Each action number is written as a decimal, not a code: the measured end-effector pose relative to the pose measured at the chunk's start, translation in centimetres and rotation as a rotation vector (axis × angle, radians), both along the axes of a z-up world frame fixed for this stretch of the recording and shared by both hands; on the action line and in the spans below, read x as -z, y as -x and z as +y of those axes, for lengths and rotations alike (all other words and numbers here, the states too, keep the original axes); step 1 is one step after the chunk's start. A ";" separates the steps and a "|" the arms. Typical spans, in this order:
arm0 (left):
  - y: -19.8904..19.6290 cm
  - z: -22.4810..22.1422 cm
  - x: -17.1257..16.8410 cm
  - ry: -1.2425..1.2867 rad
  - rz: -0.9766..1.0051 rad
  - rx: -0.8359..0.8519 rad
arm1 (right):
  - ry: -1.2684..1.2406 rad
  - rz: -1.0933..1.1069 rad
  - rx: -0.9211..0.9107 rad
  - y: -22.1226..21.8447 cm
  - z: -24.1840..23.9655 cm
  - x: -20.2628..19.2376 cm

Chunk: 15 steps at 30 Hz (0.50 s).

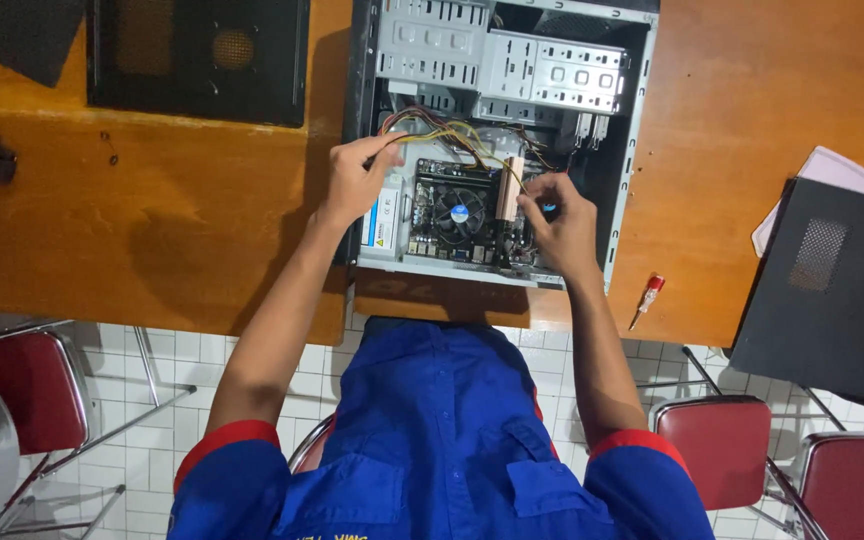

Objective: The person is performing internal maintenance on a desktop computer, including managing cables and handling RAM modules.

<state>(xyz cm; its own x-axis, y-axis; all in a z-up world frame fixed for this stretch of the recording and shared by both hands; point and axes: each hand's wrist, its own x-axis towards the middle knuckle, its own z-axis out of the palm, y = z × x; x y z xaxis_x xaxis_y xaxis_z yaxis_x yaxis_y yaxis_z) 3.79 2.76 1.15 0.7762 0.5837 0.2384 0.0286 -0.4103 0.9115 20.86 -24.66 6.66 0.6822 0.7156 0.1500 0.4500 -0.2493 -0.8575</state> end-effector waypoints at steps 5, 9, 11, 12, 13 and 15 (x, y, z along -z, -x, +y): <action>-0.5 0.4 -0.9 -0.455 0.078 -0.090 | 0.011 -0.039 -0.093 1.1 1.5 1.6; -1.5 1.1 1.7 -0.527 0.041 -0.133 | 0.020 -0.017 -0.095 1.2 2.8 1.8; -1.6 1.2 1.9 -0.560 0.064 -0.124 | 0.036 0.001 -0.083 1.1 3.7 2.0; -1.5 1.2 2.0 -0.591 0.094 -0.116 | 0.055 0.025 -0.073 1.1 4.1 2.1; -1.8 1.8 2.6 -0.593 0.095 -0.113 | 0.053 0.027 -0.071 0.9 4.8 2.9; -1.6 2.1 4.2 -0.644 0.151 -0.111 | 0.118 -0.005 -0.132 0.9 5.7 4.5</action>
<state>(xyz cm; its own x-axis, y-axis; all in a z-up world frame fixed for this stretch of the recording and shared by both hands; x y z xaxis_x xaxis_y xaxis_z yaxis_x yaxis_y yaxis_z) 5.43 4.83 -3.08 0.7721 0.4393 0.4592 0.2099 -0.8583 0.4682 19.91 -18.98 2.20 0.5810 0.8114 0.0635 0.4899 -0.2864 -0.8234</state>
